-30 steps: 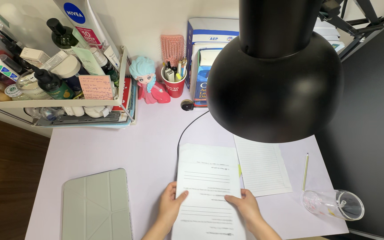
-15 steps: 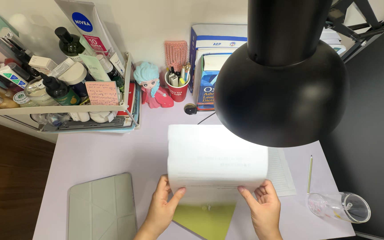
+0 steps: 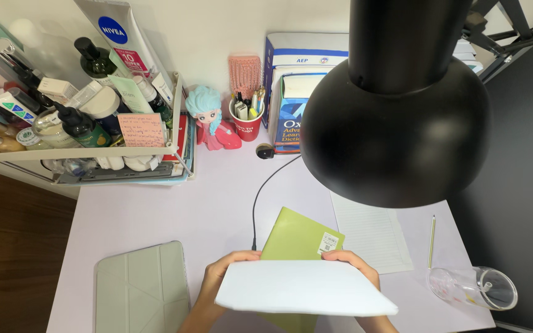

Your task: The person clears papers and folders from a desk, places them into a storage shelf, and then coils a power cable with an adapter.

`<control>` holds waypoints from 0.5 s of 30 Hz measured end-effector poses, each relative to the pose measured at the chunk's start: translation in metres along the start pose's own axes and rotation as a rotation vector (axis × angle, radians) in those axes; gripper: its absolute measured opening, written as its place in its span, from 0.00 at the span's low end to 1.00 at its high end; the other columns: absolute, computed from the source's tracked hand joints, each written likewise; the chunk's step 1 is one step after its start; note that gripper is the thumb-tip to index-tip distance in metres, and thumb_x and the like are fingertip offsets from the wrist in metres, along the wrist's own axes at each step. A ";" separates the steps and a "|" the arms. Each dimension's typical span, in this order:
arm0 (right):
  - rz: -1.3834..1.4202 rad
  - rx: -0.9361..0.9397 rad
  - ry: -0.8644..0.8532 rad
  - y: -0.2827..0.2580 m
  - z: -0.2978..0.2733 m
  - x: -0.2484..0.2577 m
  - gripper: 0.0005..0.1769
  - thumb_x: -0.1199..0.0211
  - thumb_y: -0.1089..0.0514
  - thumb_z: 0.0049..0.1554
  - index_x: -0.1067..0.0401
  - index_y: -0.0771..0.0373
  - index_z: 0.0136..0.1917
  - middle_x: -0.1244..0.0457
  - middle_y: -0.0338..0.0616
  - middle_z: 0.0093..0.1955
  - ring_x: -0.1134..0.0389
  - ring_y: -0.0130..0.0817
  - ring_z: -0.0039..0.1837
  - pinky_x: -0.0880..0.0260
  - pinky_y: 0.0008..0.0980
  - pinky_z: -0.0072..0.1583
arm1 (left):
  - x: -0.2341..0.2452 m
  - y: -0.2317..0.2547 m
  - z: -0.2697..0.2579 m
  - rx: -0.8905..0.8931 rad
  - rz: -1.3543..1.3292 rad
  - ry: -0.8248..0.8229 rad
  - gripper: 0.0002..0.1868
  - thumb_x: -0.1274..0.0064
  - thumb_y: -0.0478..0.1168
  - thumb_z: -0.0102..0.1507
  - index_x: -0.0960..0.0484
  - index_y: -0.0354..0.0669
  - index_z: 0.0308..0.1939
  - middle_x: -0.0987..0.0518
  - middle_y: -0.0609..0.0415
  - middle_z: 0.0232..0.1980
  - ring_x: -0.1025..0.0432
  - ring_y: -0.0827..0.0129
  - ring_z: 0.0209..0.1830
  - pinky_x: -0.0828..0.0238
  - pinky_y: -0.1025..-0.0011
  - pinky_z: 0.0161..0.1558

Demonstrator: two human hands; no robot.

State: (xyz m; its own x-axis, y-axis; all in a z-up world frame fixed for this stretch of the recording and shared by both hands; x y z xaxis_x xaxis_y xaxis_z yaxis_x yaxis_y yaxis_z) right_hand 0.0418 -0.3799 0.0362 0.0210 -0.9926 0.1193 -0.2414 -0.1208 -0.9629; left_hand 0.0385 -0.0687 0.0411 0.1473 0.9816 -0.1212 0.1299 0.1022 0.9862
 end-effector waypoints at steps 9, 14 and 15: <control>0.001 -0.203 0.035 -0.017 0.017 -0.012 0.26 0.30 0.59 0.49 0.27 0.63 0.61 0.26 0.48 0.50 0.26 0.36 0.52 0.26 0.34 0.55 | 0.013 -0.055 -0.003 0.390 -0.214 0.391 0.18 0.41 0.44 0.65 0.12 0.27 0.44 0.14 0.42 0.44 0.24 0.65 0.44 0.27 0.66 0.48; 0.047 -0.420 0.012 -0.010 0.009 -0.014 0.38 0.30 0.55 0.49 0.33 0.64 0.71 0.27 0.51 0.53 0.27 0.38 0.57 0.27 0.39 0.57 | 0.003 -0.047 -0.018 0.324 -0.604 0.637 0.25 0.47 0.46 0.64 0.21 0.24 0.55 0.17 0.43 0.57 0.24 0.64 0.58 0.28 0.65 0.59; 0.147 -0.447 0.031 -0.004 0.006 -0.015 0.40 0.30 0.56 0.49 0.37 0.62 0.74 0.28 0.54 0.54 0.28 0.39 0.58 0.27 0.39 0.59 | -0.001 -0.048 -0.020 0.351 -0.648 0.663 0.25 0.49 0.46 0.65 0.23 0.25 0.57 0.18 0.43 0.59 0.25 0.63 0.60 0.29 0.64 0.61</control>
State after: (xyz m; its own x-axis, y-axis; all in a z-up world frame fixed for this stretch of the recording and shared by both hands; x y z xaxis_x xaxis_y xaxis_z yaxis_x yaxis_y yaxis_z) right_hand 0.0477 -0.3643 0.0364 -0.0724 -0.9974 0.0036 -0.6339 0.0432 -0.7722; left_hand 0.0120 -0.0714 -0.0038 -0.6198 0.6551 -0.4320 0.2902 0.7029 0.6494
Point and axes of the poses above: each hand's wrist, its own z-axis towards the middle knuckle, its own x-axis out of the back of the hand, y = z × x, the point moved 4 cm from there along z, towards the middle knuckle
